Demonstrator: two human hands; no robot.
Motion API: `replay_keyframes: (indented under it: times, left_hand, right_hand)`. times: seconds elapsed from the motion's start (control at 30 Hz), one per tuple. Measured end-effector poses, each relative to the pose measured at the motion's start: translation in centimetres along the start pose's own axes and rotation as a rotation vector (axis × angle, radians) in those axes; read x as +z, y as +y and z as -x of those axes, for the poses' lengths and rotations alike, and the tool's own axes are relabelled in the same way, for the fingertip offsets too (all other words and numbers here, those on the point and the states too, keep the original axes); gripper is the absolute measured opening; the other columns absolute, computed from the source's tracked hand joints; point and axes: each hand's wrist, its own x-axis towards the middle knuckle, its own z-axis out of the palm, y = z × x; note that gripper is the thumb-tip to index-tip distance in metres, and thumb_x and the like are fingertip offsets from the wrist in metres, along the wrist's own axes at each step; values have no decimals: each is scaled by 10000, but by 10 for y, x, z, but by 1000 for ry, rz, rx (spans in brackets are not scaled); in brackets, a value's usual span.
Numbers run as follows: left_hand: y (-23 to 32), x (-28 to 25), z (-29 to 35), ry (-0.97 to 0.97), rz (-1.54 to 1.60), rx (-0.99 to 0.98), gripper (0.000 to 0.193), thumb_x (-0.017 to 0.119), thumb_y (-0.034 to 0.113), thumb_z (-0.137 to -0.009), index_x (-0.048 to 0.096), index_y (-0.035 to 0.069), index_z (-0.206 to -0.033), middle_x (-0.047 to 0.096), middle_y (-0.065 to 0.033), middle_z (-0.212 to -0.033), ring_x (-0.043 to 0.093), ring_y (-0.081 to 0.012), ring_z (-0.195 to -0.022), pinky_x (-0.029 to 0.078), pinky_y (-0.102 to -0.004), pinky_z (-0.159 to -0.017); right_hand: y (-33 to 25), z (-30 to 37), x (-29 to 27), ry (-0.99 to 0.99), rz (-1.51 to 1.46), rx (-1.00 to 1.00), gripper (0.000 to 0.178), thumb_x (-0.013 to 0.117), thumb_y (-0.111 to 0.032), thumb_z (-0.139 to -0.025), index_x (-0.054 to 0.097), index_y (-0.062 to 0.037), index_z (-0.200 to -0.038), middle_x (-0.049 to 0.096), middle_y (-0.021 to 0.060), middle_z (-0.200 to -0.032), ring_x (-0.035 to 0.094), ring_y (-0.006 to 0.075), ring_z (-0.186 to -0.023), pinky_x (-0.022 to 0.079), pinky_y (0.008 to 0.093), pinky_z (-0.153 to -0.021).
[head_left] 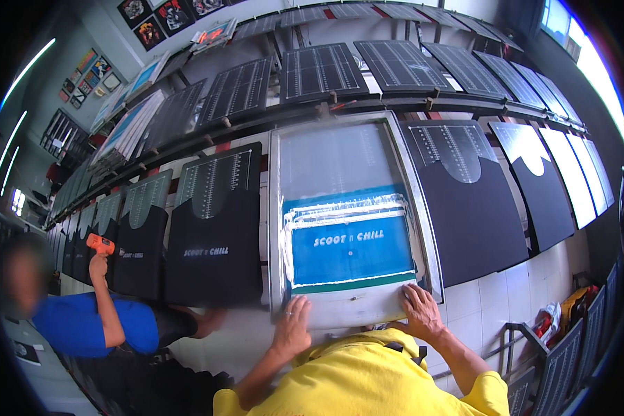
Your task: The person uses a squeegee to press ink through a screen stencil onto black shirts lined up on a rack.
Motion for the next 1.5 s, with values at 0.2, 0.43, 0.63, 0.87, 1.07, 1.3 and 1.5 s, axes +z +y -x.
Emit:
replay_keyframes:
  times: [0.2,0.43,0.63,0.87,1.07,1.3,1.5]
  left_hand:
    - [-18,-28,-4,146,194,-60,674,670,370,-887,470,-53,-1373,455,-240,-1418,422,-430,-1336,362,-479,-1119]
    - [-88,28,-1,388,310,-642,316,535,189,-974,659,-50,-1140,649,-237,-1127,621,-403,-1065,495,-432,-928]
    - [-100,46,-21,535,357,-593,269,598,200,-946,719,-23,-1034,708,-228,-994,680,-401,-939,544,-437,-836]
    - [-91,40,-21,548,329,-677,221,596,191,-953,721,9,-950,692,-220,-876,669,-411,-813,528,-461,-716]
    - [-87,26,-26,472,384,-721,234,607,194,-960,703,-19,-946,691,-231,-889,691,-380,-827,526,-419,-710]
    - [-87,43,-20,639,392,-730,260,591,222,-959,696,-2,-877,643,-241,-767,655,-403,-684,487,-423,-608]
    - [-87,51,-25,734,358,-715,286,605,256,-949,676,12,-816,633,-239,-731,642,-431,-700,489,-460,-617]
  right_hand:
    - [38,-8,-9,457,-244,218,416,655,-175,-886,599,0,-1259,580,195,-1312,546,378,-1215,455,464,-1012]
    - [85,-30,16,618,-424,494,271,568,-92,-947,643,15,-1185,685,193,-1091,664,330,-1002,520,411,-901]
    - [133,-23,65,663,-828,621,224,590,-16,-935,675,74,-1122,716,139,-1051,663,196,-979,506,301,-906]
    - [180,-23,104,678,-1046,268,402,659,-403,-928,645,-7,-858,631,96,-684,571,216,-528,499,373,-484]
    - [191,-20,115,662,-1145,339,220,624,-195,-927,637,0,-827,622,106,-663,560,216,-500,480,353,-462]
    - [155,-34,101,862,-1109,605,183,593,-115,-904,649,-1,-772,627,126,-652,558,239,-483,483,371,-448]
    - [161,-30,86,722,-850,378,212,626,-170,-907,670,-9,-776,669,114,-736,611,248,-605,523,419,-538]
